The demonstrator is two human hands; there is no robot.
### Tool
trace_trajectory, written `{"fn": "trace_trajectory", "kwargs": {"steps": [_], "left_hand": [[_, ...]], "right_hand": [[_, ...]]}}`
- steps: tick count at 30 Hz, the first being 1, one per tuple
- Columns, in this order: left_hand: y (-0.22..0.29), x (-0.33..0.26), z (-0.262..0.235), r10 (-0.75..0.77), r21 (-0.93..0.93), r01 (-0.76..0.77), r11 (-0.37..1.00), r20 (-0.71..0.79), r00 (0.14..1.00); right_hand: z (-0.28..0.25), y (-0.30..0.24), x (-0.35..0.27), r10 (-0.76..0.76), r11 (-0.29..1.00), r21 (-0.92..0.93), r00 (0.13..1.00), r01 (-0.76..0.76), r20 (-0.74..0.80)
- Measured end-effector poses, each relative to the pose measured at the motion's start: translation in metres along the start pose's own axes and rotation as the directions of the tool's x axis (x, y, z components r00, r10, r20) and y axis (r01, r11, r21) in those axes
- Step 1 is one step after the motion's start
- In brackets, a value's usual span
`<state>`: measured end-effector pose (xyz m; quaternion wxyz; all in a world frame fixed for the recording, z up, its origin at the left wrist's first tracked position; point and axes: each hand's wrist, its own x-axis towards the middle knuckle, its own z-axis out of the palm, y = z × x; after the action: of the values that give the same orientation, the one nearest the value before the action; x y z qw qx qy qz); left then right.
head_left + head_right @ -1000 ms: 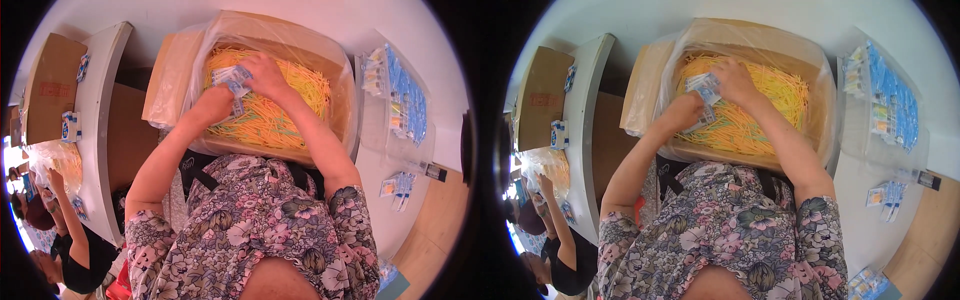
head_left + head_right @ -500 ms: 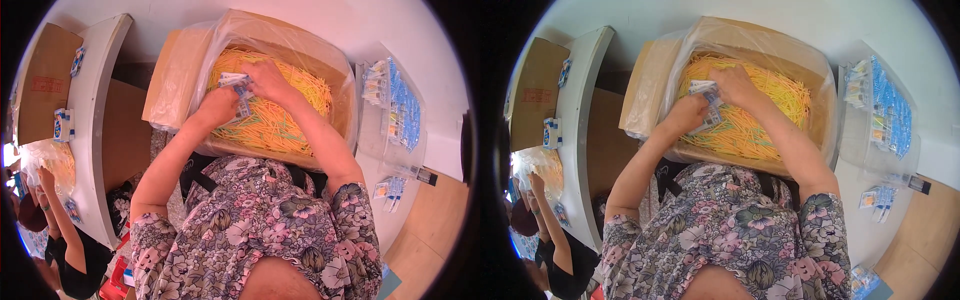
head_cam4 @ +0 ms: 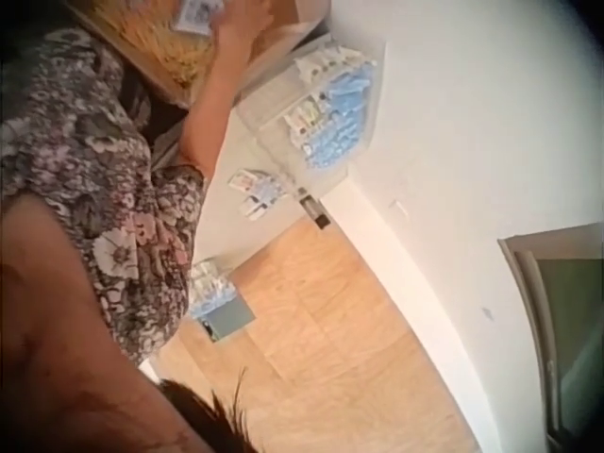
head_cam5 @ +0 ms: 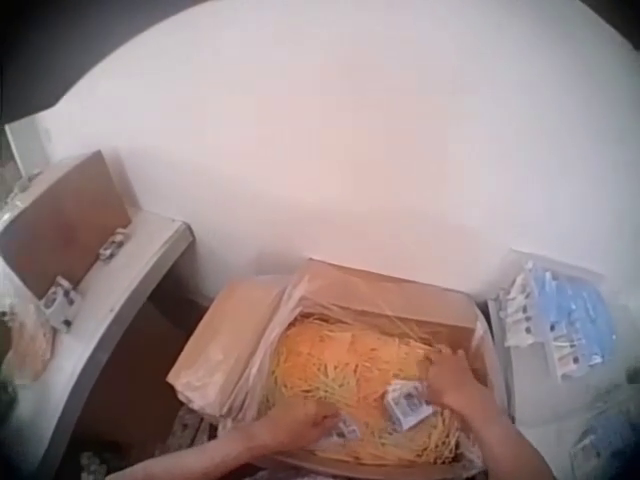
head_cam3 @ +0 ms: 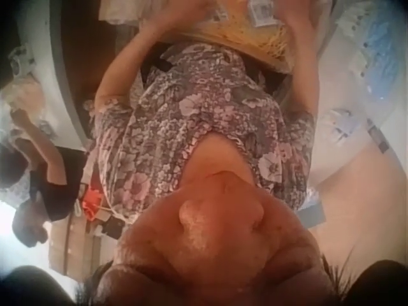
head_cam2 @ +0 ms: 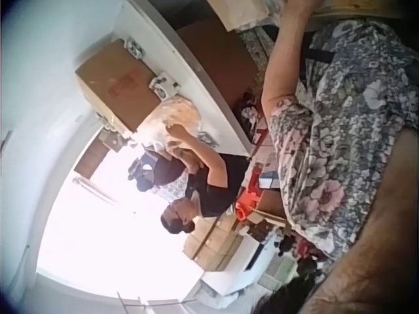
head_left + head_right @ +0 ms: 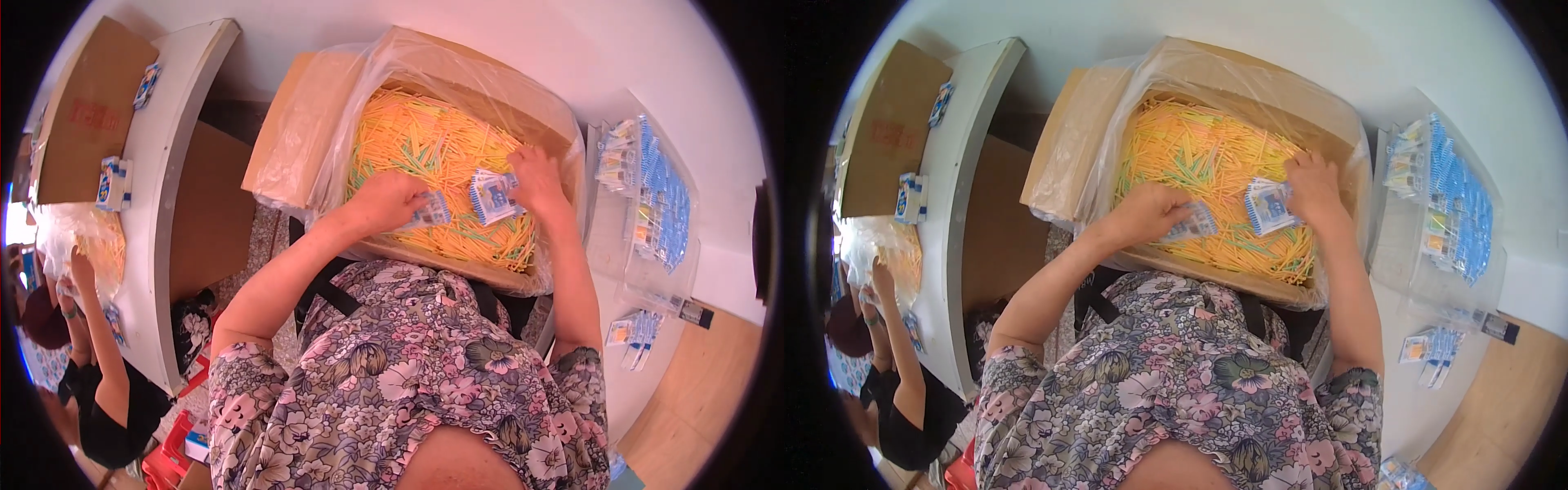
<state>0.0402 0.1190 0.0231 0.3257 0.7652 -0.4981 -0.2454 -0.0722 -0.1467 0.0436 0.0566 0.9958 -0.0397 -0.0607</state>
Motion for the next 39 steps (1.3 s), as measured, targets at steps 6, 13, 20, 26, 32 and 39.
{"fn": "trace_trajectory", "kwargs": {"steps": [6, 13, 20, 26, 32, 39], "left_hand": [[-0.011, -0.014, 0.013, -0.107, -0.216, 0.047, 0.975, -0.279, 0.954], [-0.003, -0.019, 0.012, -0.103, -0.403, -0.042, 0.914, -0.332, 0.938], [0.002, -0.031, 0.012, -0.088, -0.332, -0.157, 0.930, -0.616, 0.783], [-0.010, -0.023, 0.001, -0.069, -0.280, -0.075, 0.957, -0.471, 0.880], [-0.046, -0.050, -0.037, -0.385, -0.550, 0.003, 0.835, -0.581, 0.717], [-0.038, -0.046, -0.044, -0.378, -0.737, -0.386, 0.555, -0.637, 0.672]], "right_hand": [[-0.049, -0.085, 0.005, -0.145, 0.396, 0.917, 0.982, -0.055, 0.121], [-0.048, -0.088, 0.004, -0.072, 0.486, 0.860, 0.988, 0.155, -0.137], [-0.039, -0.106, 0.006, -0.091, 0.339, 0.927, 0.986, 0.159, -0.136], [-0.050, -0.114, 0.006, 0.001, 0.453, 0.881, 0.988, 0.135, -0.151], [-0.009, -0.099, 0.053, -0.033, 0.643, 0.763, 0.998, 0.067, -0.060], [-0.001, -0.129, 0.053, -0.158, 0.885, 0.447, 0.987, 0.132, 0.020]]}}
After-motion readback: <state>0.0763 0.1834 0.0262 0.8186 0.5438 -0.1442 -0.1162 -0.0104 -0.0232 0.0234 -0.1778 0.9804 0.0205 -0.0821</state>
